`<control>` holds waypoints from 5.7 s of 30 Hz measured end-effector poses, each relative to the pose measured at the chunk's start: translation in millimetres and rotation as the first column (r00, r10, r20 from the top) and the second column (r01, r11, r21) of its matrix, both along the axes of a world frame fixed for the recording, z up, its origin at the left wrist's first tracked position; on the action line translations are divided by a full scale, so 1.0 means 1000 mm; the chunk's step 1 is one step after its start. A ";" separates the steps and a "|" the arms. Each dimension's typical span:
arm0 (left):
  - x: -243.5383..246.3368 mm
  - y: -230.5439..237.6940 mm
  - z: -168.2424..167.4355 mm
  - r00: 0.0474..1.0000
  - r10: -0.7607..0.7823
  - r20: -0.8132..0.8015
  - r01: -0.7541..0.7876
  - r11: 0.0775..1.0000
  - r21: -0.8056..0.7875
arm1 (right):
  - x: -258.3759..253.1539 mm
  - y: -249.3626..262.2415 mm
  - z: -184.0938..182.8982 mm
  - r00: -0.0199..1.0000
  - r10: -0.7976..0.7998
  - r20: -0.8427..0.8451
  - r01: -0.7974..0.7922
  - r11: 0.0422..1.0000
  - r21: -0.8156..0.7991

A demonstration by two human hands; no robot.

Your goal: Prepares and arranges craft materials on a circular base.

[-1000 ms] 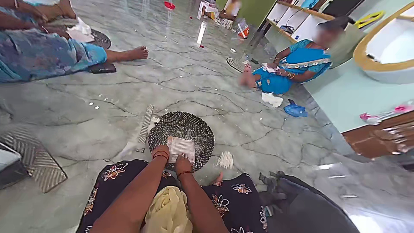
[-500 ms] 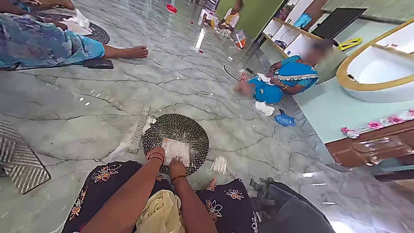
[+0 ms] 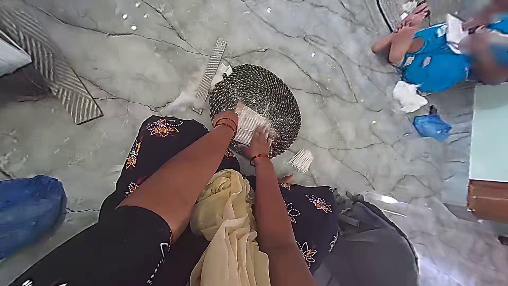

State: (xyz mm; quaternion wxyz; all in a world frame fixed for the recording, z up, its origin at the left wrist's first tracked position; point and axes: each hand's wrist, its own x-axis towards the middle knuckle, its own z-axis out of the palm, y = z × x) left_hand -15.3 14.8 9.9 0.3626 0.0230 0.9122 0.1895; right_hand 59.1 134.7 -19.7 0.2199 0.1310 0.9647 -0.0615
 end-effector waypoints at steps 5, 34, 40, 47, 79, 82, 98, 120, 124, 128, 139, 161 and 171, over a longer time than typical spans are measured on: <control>0.000 -0.001 -0.005 1.000 0.014 0.023 -0.014 1.000 0.008 | -0.002 -0.012 -0.027 0.998 0.058 0.027 -0.058 0.998 -0.025; 0.004 -0.001 0.002 0.999 0.030 0.020 -0.031 0.999 0.011 | 0.017 -0.023 -0.011 0.999 0.011 -0.032 -0.010 1.000 0.015; 0.000 0.000 0.002 0.999 0.020 0.034 -0.021 0.999 0.027 | 0.004 -0.007 -0.003 0.998 0.043 -0.037 -0.042 0.999 0.015; -0.005 0.002 -0.005 0.999 0.013 0.037 -0.012 1.000 -0.007 | -0.002 -0.021 -0.027 0.995 0.093 0.038 -0.093 0.996 -0.008; -0.003 0.006 -0.002 0.998 -0.069 0.009 0.069 0.991 -0.119 | -0.004 -0.033 -0.016 0.994 0.067 0.087 -0.064 0.997 -0.031; -0.003 0.008 -0.005 0.996 -0.088 0.018 0.090 0.985 -0.146 | 0.001 -0.038 -0.016 0.996 -0.008 0.089 0.013 0.998 -0.061; 0.022 0.002 -0.016 0.986 -0.167 -0.030 0.157 0.965 -0.208 | 0.026 -0.042 -0.017 1.000 0.020 -0.022 -0.022 0.994 -0.107; 0.017 0.004 -0.019 0.981 -0.182 -0.067 0.155 0.943 -0.295 | 0.029 -0.049 0.013 0.995 -0.053 0.086 0.067 0.983 -0.172; 0.032 0.005 0.012 0.977 -0.200 -0.072 0.172 0.944 -0.283 | 0.037 -0.017 0.047 0.996 -0.075 0.039 0.082 0.971 -0.222; 0.041 0.003 0.039 0.931 -0.352 -0.102 0.335 0.930 -0.147 | 0.054 0.030 0.123 0.973 -0.212 -0.094 0.173 0.933 -0.316; 0.055 0.011 0.028 0.980 -0.153 -0.127 0.190 0.910 0.369 | 0.063 0.062 0.102 0.423 -0.905 0.050 0.235 0.056 -0.970; 0.074 0.025 0.032 0.976 -0.185 -0.115 0.215 0.903 0.373 | 0.045 0.052 0.075 0.510 -0.859 0.045 0.355 0.163 -0.921; 0.086 0.027 0.040 0.989 -0.102 0.106 0.024 0.823 0.567 | 0.044 0.062 0.073 0.421 -0.902 0.096 0.330 0.054 -0.942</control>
